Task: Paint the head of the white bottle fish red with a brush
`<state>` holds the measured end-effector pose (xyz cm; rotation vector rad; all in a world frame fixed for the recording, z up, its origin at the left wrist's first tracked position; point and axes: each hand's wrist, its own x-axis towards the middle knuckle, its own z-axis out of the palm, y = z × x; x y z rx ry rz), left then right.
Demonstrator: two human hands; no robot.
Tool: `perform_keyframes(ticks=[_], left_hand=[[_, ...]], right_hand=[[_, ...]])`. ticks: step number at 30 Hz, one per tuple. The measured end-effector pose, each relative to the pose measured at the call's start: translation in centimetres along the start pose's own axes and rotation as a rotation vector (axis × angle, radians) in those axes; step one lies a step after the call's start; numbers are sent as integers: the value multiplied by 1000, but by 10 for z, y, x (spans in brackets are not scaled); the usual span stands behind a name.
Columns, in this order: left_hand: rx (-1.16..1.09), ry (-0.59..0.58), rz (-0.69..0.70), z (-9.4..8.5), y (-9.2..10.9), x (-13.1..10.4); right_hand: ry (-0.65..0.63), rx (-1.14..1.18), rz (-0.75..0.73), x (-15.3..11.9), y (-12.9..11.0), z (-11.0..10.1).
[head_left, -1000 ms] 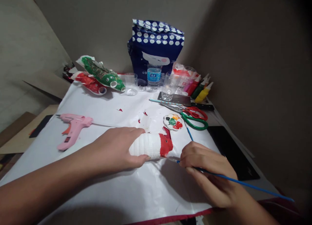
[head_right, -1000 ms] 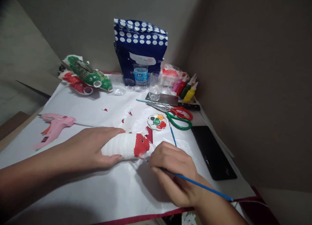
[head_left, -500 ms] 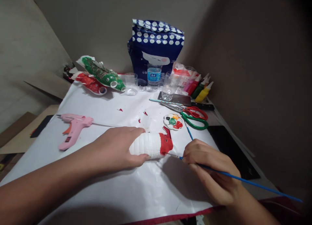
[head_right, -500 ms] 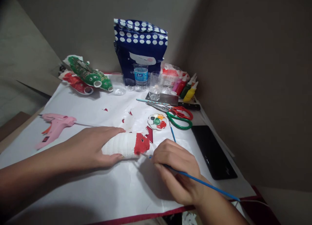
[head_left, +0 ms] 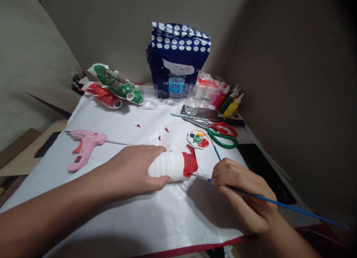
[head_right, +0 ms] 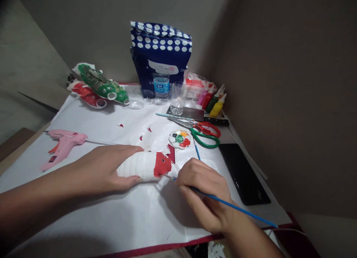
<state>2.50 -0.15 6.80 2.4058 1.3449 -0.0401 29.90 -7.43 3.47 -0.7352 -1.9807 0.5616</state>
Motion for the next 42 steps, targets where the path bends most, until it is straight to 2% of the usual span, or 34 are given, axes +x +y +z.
perform_keyframes(ticks=[14, 17, 20, 32, 35, 40, 42], left_hand=[[8, 3, 2, -1, 2, 0], [1, 0, -6, 0, 2, 0], [1, -4, -18, 1, 1, 1], [14, 8, 12, -3, 5, 2], [19, 0, 6, -3, 5, 2], [9, 0, 9, -2, 2, 2], [14, 5, 14, -2, 1, 2]], right_hand=[[17, 10, -50, 7, -2, 3], [-12, -2, -71, 7, -2, 3], [-59, 0, -56, 6, -2, 3], [10, 38, 33, -3, 5, 1], [-14, 27, 50, -4, 5, 0], [18, 3, 20, -4, 4, -1], [-8, -9, 23, -4, 4, -2]])
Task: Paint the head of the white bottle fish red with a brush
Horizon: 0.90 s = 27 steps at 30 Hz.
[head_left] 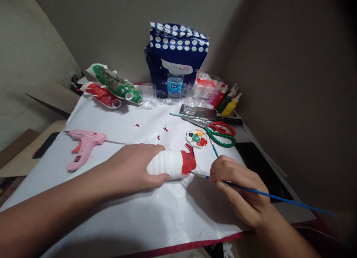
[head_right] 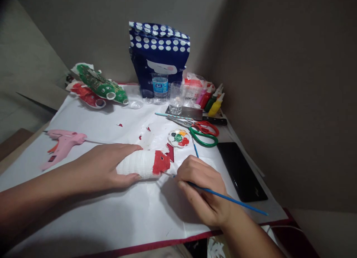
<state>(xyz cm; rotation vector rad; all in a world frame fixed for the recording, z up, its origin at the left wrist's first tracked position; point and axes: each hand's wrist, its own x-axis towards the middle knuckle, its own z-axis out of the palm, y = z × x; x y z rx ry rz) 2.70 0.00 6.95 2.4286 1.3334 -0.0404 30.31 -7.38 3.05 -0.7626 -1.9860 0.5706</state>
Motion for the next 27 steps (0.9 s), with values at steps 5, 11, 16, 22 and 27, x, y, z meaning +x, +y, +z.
perform_keyframes(ticks=[5, 11, 16, 22, 27], left_hand=[[-13, 1, 10, 2, -2, 0], [-26, 9, 14, 3, -4, 1], [-13, 10, 15, 2, -3, 0], [-10, 14, 9, 2, -2, 0], [-6, 16, 6, 1, -1, 0]], right_hand=[[8, 5, -40, 0, -1, -1], [-30, 21, -20, 0, -1, -1], [1, 38, 41, -3, 1, 0], [41, 47, 55, -2, 2, 1], [34, 20, 84, -3, 2, 1]])
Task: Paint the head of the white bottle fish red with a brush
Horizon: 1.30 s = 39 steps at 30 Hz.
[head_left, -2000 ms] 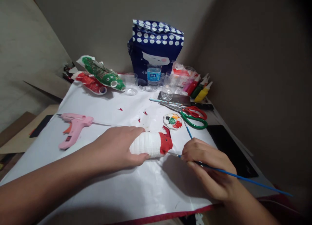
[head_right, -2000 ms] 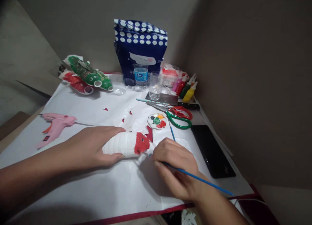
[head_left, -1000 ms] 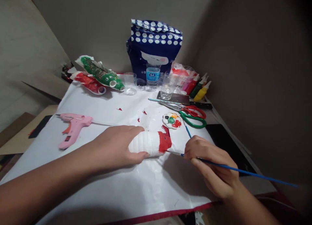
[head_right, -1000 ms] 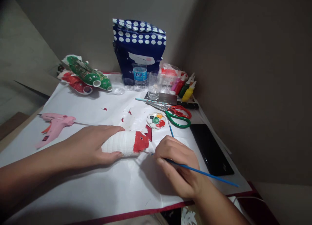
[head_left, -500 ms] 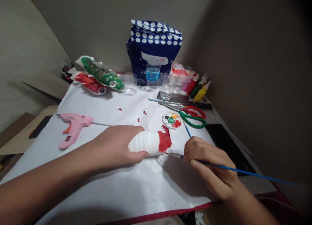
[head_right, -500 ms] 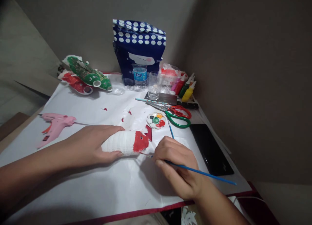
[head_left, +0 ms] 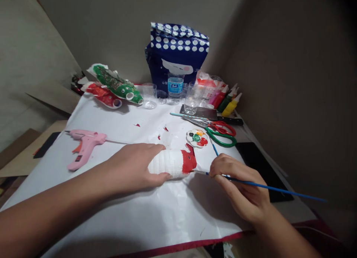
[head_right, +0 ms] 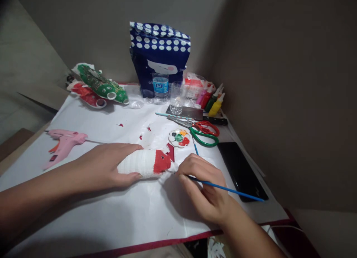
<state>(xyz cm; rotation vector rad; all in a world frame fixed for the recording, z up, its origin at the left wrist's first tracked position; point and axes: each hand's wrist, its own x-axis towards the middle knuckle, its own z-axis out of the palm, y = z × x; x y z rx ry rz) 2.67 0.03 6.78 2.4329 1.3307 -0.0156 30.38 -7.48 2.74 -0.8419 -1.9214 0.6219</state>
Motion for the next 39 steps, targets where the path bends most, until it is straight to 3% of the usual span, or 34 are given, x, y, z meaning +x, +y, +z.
perform_keyframes(ticks=[10, 24, 28, 32, 36, 39], left_hand=[[11, -31, -24, -3, 3, -1], [-9, -12, 23, -2, 3, -1], [-29, -22, 70, -4, 5, -5], [-75, -50, 258, -4, 2, -10], [-48, -77, 379, -6, -1, -18], [-28, -65, 457, -13, 4, -30]], right_hand=[[30, -10, -30, 0, -1, 0], [-30, 29, -106, 4, -3, 1], [234, 42, -129, 1, 1, 3], [582, 38, -159, 5, 5, 8], [720, 87, -126, 13, 4, 9], [752, 111, -103, 14, 5, 8]])
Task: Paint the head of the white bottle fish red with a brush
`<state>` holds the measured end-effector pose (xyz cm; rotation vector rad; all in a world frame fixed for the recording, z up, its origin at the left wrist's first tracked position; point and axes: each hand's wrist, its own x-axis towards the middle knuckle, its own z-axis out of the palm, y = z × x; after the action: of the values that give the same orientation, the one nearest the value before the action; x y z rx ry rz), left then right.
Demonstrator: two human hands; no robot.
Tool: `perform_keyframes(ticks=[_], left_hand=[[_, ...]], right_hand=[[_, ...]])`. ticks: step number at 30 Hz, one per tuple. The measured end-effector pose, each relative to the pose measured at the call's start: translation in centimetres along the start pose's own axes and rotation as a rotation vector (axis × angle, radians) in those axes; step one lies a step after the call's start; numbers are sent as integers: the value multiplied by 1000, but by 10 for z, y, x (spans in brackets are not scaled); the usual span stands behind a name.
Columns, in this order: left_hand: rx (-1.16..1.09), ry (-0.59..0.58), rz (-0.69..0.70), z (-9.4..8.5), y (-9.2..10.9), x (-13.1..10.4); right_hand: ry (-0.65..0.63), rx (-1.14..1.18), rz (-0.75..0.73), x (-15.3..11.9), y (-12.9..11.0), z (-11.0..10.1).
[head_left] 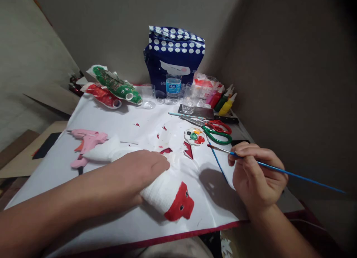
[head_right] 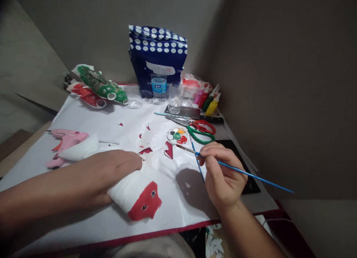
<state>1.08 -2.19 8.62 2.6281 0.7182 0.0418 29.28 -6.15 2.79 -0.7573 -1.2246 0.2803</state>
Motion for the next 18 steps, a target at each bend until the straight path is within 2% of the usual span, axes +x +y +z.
perform_keyframes(ticks=[6, 13, 18], left_hand=[[84, 120, 161, -15, 18, -13], [293, 227, 262, -24, 6, -10], [330, 268, 284, -26, 1, -4]], right_hand=[[-28, -12, 37, -3, 3, -4], [-73, -61, 65, -7, 8, -7], [-82, -102, 118, -9, 8, -9]])
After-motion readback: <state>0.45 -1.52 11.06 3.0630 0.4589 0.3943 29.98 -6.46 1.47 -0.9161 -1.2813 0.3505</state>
